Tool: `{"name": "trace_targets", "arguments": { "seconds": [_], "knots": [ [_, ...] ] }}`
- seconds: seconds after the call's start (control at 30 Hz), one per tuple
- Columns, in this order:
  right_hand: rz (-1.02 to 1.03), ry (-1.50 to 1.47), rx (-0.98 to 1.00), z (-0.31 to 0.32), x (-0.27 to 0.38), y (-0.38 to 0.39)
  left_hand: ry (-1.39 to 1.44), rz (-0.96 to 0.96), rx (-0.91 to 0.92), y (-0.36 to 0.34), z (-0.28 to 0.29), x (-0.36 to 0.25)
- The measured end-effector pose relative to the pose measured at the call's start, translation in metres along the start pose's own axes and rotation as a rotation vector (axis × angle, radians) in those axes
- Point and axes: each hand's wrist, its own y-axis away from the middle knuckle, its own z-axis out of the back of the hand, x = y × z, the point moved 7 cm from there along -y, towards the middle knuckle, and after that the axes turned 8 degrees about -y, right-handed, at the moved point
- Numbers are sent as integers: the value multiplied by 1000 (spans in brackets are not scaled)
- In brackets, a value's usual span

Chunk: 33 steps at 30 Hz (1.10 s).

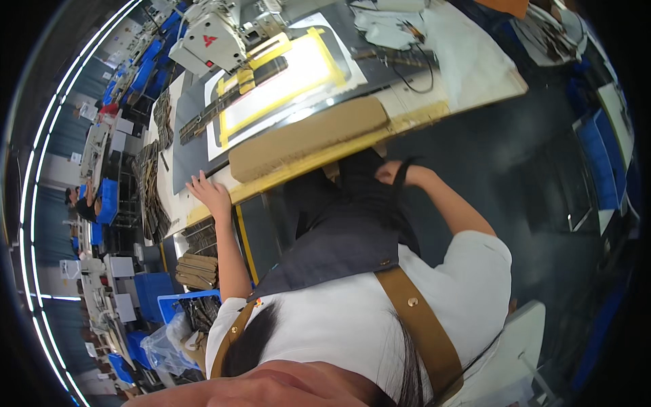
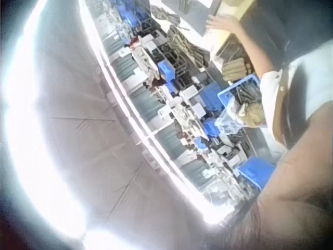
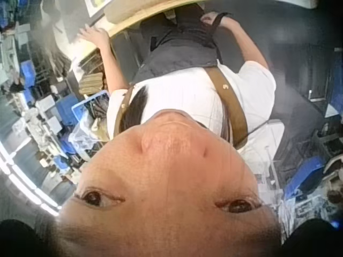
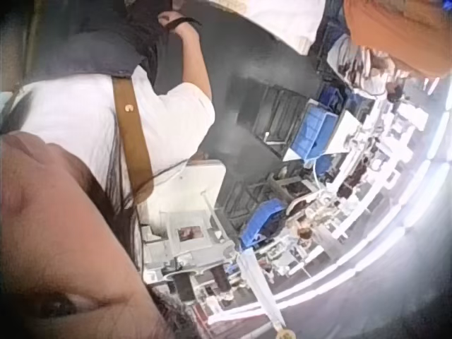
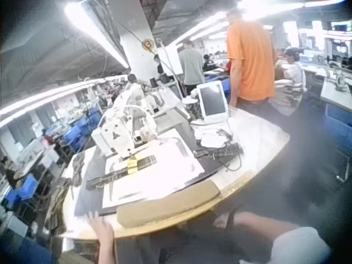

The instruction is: The person operates an industrial sewing machine to sew plaid fabric strips, aligning them by hand as they are fed through the machine.

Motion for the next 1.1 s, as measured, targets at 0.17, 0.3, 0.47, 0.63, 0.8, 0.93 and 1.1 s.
{"name": "trace_targets", "arguments": {
  "seconds": [0.17, 0.3, 0.47, 0.63, 0.8, 0.93, 1.1],
  "knots": [
    [-600, 434, 135, 32, -47, 114, 72, 74, 213, 32, 41, -12],
    [-729, -53, 266, 84, 88, 107, 96, 137, 282, 34, 46, -15],
    [-426, -421, 367, 129, 233, 42, 122, 137, 295, 29, 55, -29],
    [-82, -555, -23, 169, 239, -32, 269, 174, 263, 27, 51, -21],
    [51, -267, -181, 191, 222, -93, 400, 124, 233, -32, 55, -42],
    [205, -79, -136, 199, 221, -138, 576, -145, 452, -100, 23, -117],
    [304, 161, -160, 184, 209, -172, 510, -526, 472, -137, -61, -159]
  ]
}}
